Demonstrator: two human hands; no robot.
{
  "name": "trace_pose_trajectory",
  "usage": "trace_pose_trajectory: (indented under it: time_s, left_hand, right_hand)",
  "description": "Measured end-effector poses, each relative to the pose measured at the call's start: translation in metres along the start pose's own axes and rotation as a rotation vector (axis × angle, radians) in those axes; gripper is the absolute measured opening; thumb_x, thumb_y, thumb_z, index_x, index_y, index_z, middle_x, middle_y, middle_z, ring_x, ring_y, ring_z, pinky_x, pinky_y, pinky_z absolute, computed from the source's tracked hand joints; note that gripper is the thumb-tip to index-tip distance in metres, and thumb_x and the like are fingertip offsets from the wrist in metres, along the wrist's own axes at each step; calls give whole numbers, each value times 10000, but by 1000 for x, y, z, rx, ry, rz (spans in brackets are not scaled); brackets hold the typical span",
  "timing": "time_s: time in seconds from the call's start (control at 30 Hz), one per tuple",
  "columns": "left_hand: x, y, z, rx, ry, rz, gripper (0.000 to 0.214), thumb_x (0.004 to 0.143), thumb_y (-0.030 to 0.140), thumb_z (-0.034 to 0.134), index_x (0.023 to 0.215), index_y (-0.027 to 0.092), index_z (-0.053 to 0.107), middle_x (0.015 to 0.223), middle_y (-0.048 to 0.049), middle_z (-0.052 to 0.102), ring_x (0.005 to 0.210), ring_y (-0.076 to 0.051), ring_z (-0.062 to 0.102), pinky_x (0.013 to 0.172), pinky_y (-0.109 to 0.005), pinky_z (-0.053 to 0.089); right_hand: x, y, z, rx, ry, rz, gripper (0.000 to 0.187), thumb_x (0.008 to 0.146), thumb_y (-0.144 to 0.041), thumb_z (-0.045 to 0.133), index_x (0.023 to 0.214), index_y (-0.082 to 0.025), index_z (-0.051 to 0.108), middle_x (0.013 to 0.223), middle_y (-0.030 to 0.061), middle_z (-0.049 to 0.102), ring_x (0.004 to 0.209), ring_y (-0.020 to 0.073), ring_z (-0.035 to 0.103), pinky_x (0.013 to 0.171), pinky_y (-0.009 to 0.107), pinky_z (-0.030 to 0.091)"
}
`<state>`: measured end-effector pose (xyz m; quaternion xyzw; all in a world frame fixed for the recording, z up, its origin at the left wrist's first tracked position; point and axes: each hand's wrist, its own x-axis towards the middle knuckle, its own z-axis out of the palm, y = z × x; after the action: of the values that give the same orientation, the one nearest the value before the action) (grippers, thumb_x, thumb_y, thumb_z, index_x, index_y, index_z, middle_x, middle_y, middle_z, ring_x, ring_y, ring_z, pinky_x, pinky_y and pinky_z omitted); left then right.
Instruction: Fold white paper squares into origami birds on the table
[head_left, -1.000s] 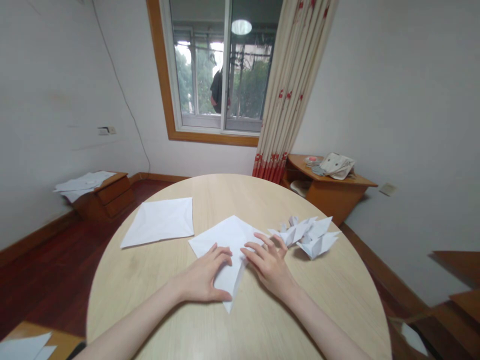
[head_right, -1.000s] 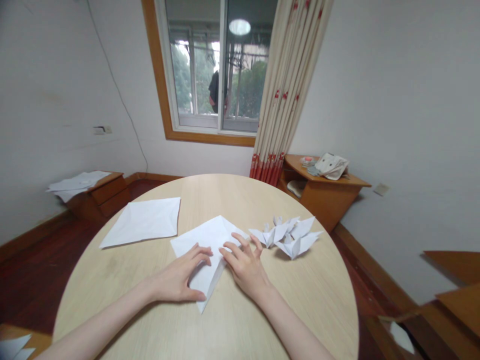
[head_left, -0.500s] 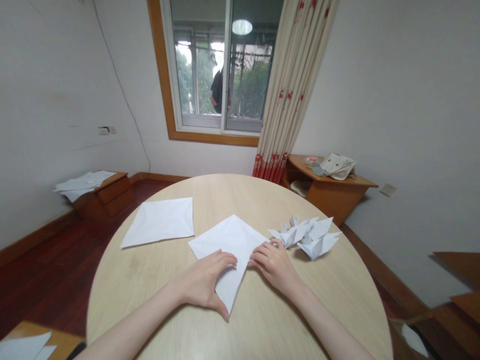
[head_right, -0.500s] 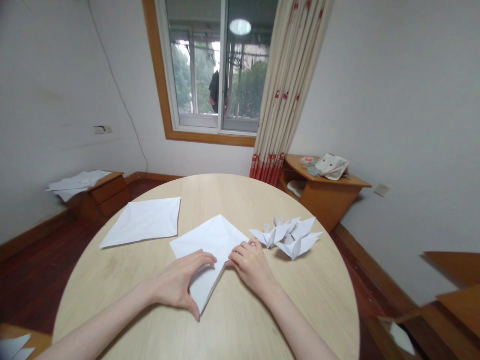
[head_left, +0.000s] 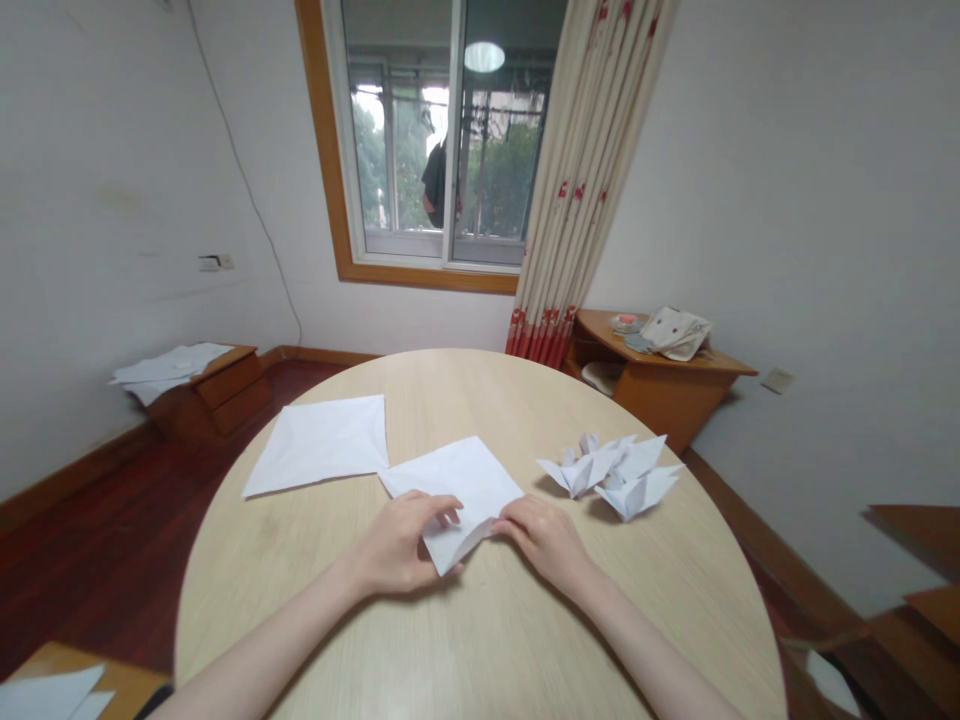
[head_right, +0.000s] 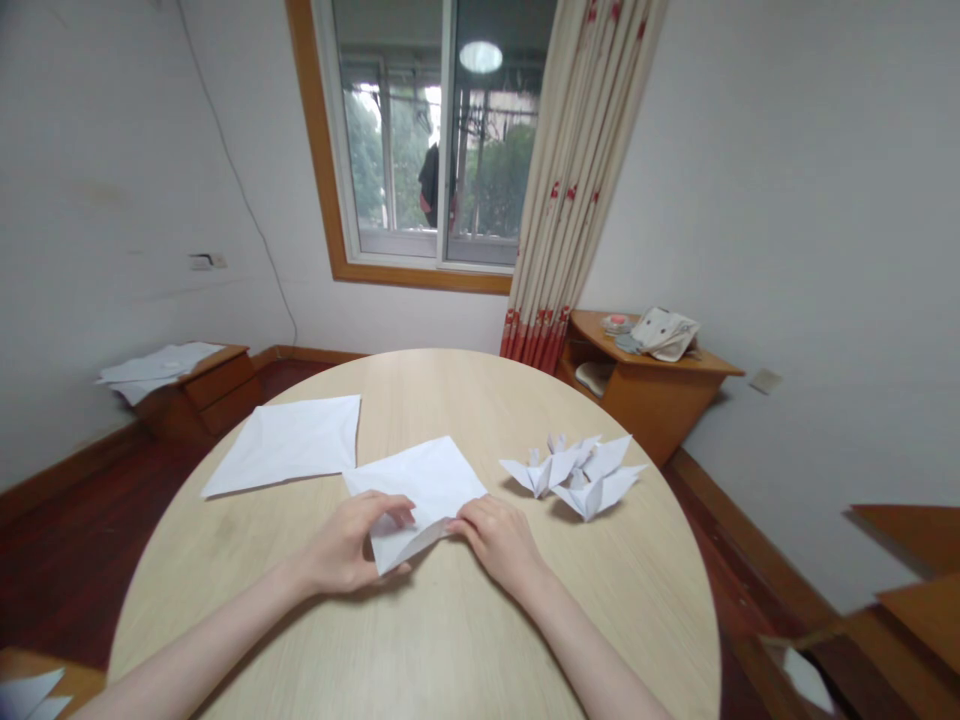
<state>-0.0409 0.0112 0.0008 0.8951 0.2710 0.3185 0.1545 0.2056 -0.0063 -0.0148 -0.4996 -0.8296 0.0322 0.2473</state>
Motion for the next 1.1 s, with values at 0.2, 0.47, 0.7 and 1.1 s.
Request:
trace_pose_trajectory:
  time_s: [0.2,0.47,0.7,1.1]
  left_hand:
    - [1,-2,2,4,144,7,447,783,426,665,1130,186,516,864,-38,698,750,-192,649,732,-320,476]
    - [-1,-1,5,-61,204,-56,393,814,336,658,1147,202,496,897,-39,666,824,-193,629,759,-320,475]
    - [-2,-2,9,-40,279,-76,495,815,346,672,1226,215,430,985,-62,615,896,-223,595,813,-375,464]
    - [1,-5,16,107,360,-69,499,876,360,598,1298,229,366,1224,-124,519,1139,-282,499,971,-469,404]
  right_hand:
    - [0,-6,-2,15,-55,85,216,933,-303,536,764,-192,614,785,43,683,753,197,621,662,275,402]
    - [1,-11,-16,74,-126,126,253,925,-296,524,704,-191,590,720,27,665,680,176,598,609,258,344]
    - [0,-16,-15,243,-150,144,286,910,-322,534,661,-187,573,652,7,632,610,151,553,575,247,320]
    - [-1,-23,2,388,-80,91,143,918,-217,483,777,-201,501,827,14,555,764,159,536,704,271,404]
